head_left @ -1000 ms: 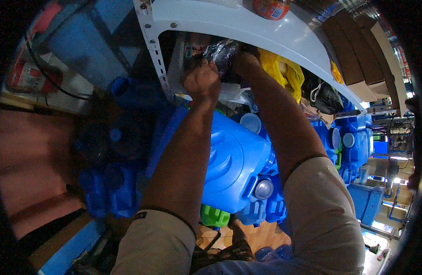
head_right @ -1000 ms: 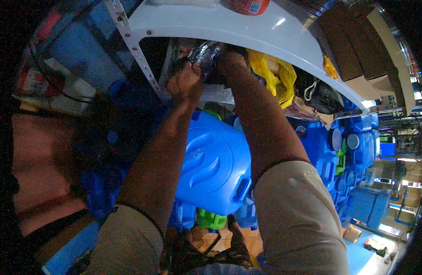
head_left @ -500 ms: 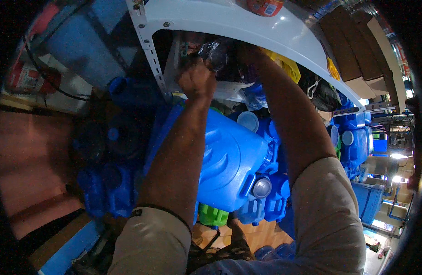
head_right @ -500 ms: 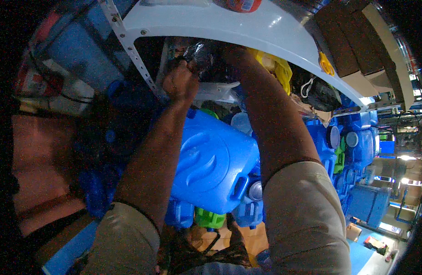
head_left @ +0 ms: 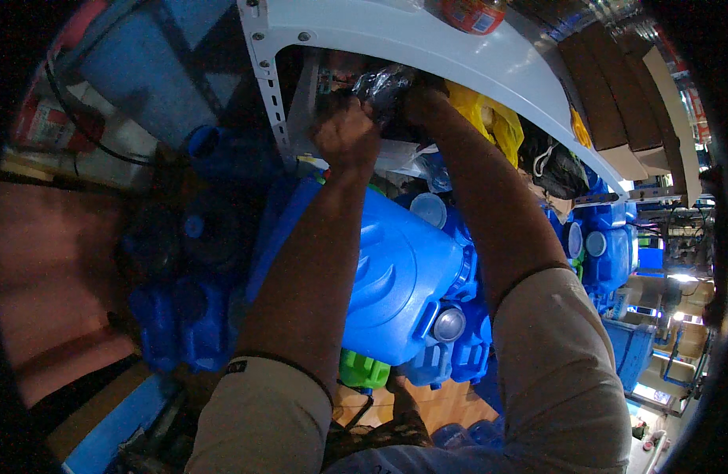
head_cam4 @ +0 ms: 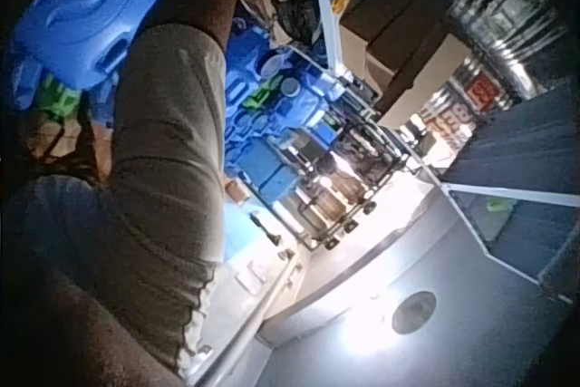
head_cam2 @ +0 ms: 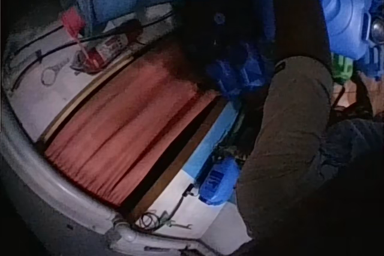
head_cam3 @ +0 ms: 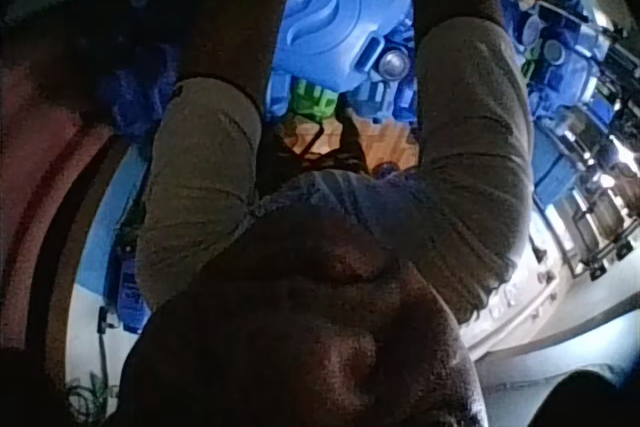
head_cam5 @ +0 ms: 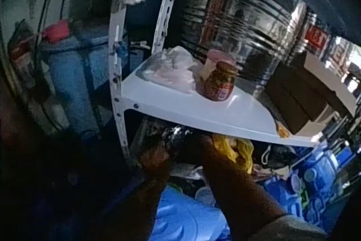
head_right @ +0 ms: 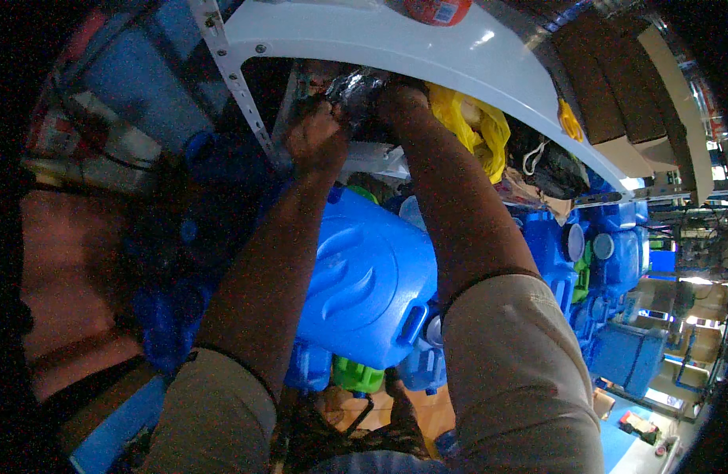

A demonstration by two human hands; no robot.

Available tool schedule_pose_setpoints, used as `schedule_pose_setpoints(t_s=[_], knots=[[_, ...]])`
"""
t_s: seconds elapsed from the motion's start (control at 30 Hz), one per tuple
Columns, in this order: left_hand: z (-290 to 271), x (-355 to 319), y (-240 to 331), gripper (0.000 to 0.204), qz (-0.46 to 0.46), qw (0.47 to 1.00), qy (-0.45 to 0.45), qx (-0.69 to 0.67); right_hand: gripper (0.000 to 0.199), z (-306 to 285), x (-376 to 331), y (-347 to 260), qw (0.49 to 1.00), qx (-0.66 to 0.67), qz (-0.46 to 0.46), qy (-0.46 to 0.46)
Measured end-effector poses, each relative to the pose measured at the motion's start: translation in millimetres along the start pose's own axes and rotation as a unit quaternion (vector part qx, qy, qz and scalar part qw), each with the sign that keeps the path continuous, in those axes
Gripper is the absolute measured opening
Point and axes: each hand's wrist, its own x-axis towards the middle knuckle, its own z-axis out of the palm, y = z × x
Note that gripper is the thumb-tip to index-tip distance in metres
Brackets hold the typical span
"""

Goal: The person handles blue and green plastic water containers, places them on a counter, and applies adhesive labels to their sides. They retrieve labels from a nearby shelf and use a handheld tool to smooth the labels onto the containers.

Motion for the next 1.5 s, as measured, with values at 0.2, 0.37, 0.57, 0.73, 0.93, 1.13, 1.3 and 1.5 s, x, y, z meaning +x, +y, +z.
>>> schedule_pose_setpoints(t_s=[0.2,0.37,0.57,0.73,0.93,1.13,1.3,1.5], knots=[[8,-2,1,0.031,0.029,0.999,0.041,0.019,0.032,8,-5,2,1.0,-0.016,-0.007,0.001],[22,-6,-17,0.018,0.133,0.975,0.176,0.039,0.031,-4,-9,2,0.988,-0.126,-0.082,0.041],[11,-4,1,0.03,0.014,0.999,0.013,-0.037,0.033,-29,-16,34,0.958,-0.205,-0.188,0.066],[-10,5,17,0.031,-0.079,0.99,-0.105,0.055,0.035,-62,-75,61,0.981,-0.053,-0.186,0.017],[-9,6,12,0.041,-0.07,0.994,-0.083,0.034,0.052,32,-163,96,0.775,0.626,-0.074,0.05],[-25,-2,8,0.074,-0.004,0.995,-0.071,0.064,0.057,34,-220,44,0.579,0.814,0.0,0.044],[-57,-30,13,0.066,0.028,0.993,0.002,-0.119,0.06,49,-231,41,0.537,0.841,0.008,0.06],[-56,-61,62,0.069,-0.39,0.726,-0.451,-0.343,0.06,63,-248,24,0.547,0.834,-0.003,0.071]])
